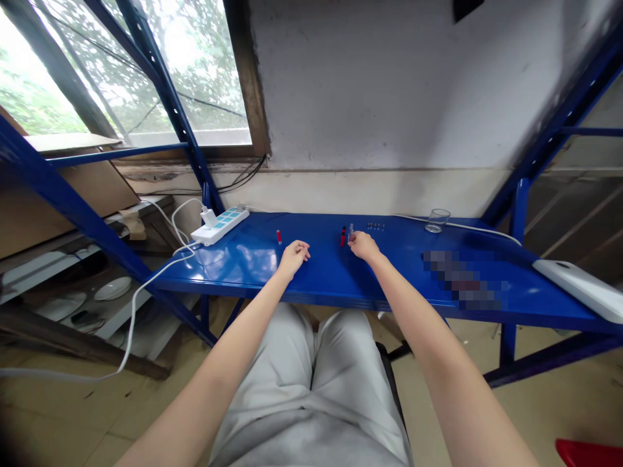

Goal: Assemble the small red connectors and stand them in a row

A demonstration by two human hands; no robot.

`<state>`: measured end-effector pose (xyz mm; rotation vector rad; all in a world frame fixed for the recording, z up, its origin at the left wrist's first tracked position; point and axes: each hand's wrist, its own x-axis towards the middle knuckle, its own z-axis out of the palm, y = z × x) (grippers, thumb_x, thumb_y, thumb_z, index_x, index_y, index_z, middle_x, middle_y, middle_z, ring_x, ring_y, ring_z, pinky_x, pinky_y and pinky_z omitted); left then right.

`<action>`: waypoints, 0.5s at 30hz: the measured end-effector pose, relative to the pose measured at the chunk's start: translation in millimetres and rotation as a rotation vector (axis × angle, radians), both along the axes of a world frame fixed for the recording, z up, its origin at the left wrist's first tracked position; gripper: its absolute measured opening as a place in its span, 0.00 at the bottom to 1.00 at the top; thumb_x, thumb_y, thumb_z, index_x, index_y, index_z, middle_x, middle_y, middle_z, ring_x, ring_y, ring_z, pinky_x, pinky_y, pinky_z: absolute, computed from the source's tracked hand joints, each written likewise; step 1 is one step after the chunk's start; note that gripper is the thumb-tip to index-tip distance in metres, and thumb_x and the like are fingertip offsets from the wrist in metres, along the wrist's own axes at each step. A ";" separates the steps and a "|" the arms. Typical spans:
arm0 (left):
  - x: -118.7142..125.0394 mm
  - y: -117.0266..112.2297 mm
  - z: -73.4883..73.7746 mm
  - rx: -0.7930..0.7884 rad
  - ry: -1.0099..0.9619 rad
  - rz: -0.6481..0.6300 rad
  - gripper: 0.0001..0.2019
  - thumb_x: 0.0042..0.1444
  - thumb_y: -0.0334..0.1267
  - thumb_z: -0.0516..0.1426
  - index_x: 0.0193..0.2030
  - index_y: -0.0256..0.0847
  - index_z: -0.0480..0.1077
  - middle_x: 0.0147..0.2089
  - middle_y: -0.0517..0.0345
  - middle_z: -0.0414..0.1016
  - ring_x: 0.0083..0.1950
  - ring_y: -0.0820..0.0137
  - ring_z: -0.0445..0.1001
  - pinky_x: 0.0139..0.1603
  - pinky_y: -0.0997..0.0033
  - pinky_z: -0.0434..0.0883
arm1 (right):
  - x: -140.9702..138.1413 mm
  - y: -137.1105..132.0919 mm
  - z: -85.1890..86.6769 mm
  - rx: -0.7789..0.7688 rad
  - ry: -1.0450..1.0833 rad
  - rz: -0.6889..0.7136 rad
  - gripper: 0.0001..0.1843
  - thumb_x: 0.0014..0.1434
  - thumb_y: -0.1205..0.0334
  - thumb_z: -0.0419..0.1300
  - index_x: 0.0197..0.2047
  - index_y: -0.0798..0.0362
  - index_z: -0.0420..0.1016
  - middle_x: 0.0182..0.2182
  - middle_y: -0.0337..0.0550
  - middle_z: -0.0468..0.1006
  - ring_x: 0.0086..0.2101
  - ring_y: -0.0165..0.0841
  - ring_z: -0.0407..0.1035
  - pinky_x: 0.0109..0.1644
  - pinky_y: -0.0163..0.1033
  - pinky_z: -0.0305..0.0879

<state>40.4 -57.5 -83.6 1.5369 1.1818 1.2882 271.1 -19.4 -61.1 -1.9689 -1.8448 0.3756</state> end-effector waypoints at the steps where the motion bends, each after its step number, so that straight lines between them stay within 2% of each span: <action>1: -0.1 0.0 0.0 0.000 -0.001 0.002 0.05 0.48 0.28 0.50 0.32 0.38 0.65 0.23 0.62 0.68 0.23 0.77 0.66 0.28 0.77 0.64 | 0.3 -0.9 -0.5 0.005 0.002 -0.001 0.06 0.54 0.64 0.57 0.36 0.55 0.70 0.32 0.46 0.77 0.33 0.32 0.71 0.34 0.34 0.61; 7: -0.2 0.2 0.0 -0.001 -0.007 -0.001 0.05 0.48 0.28 0.51 0.32 0.38 0.66 0.23 0.62 0.68 0.23 0.77 0.66 0.28 0.77 0.64 | -2.9 -8.6 -3.5 0.054 -0.015 -0.034 0.09 0.53 0.59 0.58 0.35 0.54 0.73 0.34 0.46 0.77 0.34 0.34 0.71 0.32 0.34 0.61; 15: 0.2 1.3 -1.2 0.003 0.008 0.004 0.05 0.48 0.27 0.51 0.32 0.37 0.66 0.23 0.62 0.68 0.23 0.77 0.66 0.29 0.77 0.64 | -4.6 -13.1 -3.1 0.074 -0.086 -0.067 0.13 0.52 0.54 0.59 0.37 0.54 0.75 0.36 0.49 0.77 0.37 0.37 0.71 0.34 0.35 0.62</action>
